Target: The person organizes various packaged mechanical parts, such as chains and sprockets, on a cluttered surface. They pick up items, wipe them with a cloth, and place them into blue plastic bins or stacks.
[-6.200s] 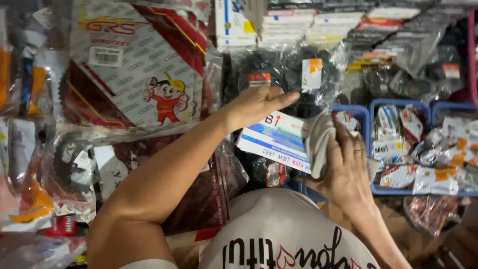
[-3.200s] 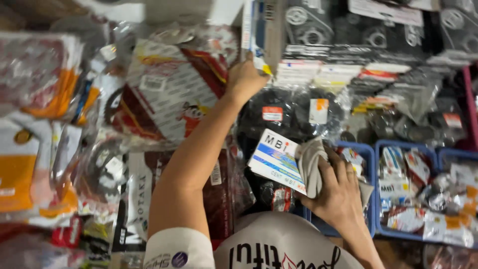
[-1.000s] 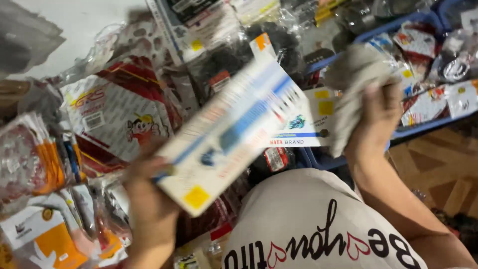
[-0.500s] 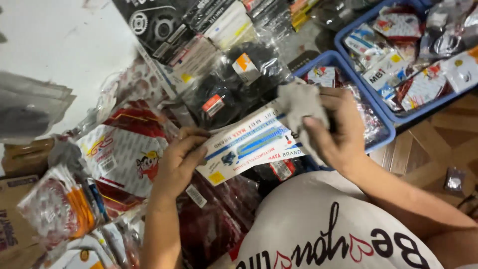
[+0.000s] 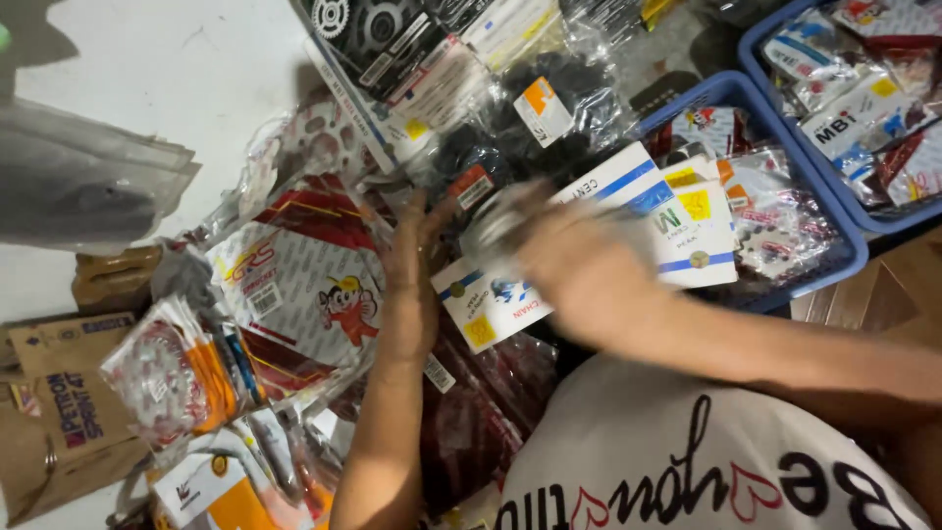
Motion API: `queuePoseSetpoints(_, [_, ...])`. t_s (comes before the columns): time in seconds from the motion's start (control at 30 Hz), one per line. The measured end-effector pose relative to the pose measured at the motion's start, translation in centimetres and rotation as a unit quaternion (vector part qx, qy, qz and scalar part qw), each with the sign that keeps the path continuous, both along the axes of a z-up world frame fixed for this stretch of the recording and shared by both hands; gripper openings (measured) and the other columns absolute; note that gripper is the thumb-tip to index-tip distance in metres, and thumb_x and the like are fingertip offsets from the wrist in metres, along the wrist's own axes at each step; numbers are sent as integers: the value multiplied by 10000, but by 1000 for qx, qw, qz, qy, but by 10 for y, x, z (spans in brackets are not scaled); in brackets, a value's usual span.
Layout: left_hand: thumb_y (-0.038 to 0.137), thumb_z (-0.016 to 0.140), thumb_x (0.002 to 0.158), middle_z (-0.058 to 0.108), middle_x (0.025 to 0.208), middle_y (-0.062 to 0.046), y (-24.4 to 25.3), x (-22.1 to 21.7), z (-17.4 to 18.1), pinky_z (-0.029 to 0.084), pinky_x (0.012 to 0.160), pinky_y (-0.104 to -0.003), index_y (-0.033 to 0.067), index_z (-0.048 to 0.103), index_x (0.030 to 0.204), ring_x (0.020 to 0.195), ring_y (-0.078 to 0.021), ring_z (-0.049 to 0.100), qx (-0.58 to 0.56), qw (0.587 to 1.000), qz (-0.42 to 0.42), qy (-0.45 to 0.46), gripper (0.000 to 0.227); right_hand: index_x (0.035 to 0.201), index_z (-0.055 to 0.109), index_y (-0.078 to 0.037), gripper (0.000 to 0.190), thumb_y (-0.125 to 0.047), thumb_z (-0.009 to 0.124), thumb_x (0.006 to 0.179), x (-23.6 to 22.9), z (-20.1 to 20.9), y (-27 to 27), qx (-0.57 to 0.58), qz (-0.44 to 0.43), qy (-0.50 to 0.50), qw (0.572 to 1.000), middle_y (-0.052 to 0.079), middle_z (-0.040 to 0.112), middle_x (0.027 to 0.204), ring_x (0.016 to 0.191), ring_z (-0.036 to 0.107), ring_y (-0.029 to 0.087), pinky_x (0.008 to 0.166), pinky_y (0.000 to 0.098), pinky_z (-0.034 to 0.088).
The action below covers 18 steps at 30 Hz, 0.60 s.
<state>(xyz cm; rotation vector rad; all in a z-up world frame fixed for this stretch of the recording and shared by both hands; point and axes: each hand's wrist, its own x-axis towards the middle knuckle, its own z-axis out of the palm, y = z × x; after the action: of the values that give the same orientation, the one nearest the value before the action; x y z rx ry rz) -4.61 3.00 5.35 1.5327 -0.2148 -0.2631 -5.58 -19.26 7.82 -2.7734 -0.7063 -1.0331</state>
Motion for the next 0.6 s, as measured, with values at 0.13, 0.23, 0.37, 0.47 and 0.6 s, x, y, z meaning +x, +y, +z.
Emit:
queuePoseSetpoints(0.13, [743, 148, 999, 397, 1631, -187, 13, -3, -14, 294, 1213, -422, 173, 220, 1662, 1539, -289, 316, -43, 998, 6, 43, 877, 1050, 765, -78, 198, -85, 596, 947, -20, -22, 50, 205, 278, 28, 938, 127, 733, 1077, 1091, 678, 393, 1006, 484, 506])
queuePoseSetpoints(0.23, [783, 159, 951, 478, 1549, -236, 10, -3, -6, 218, 1254, -484, 77, 278, 1613, 1482, -343, 407, -76, 996, 0, 45, 975, 1197, 680, -36, 307, -202, 454, 1071, -19, -35, 55, 240, 289, 77, 924, 237, 658, 1218, 1252, 615, 470, 1044, 523, 496])
queuePoseSetpoints(0.37, [647, 142, 1026, 408, 1610, -179, 3, -2, -3, 221, 1256, -407, 90, 261, 1632, 1492, -258, 380, -42, 999, -2, 32, 831, 1157, 702, -43, 268, -186, 518, 1023, -13, -46, 35, 240, 262, 94, 930, 219, 682, 1218, 1247, 631, 445, 1033, 528, 508])
queuePoseSetpoints(0.47, [808, 227, 965, 438, 1578, -152, 5, -1, -9, 185, 1270, -470, 78, 317, 1599, 1481, -277, 383, -25, 998, -49, 6, 971, 1154, 727, -54, 268, -181, 607, 951, -13, -48, 8, 225, 203, 113, 946, 204, 710, 1215, 1215, 652, 429, 1009, 556, 521])
queuePoseSetpoints(0.6, [546, 271, 1065, 574, 1480, -188, -8, 2, 9, 367, 1148, -594, 95, 518, 1505, 1461, -419, 434, 95, 995, 9, 28, 676, 1194, 739, -99, 360, -315, 694, 909, -8, -63, -24, 209, 123, 114, 963, 177, 720, 1228, 1223, 653, 422, 1038, 612, 483])
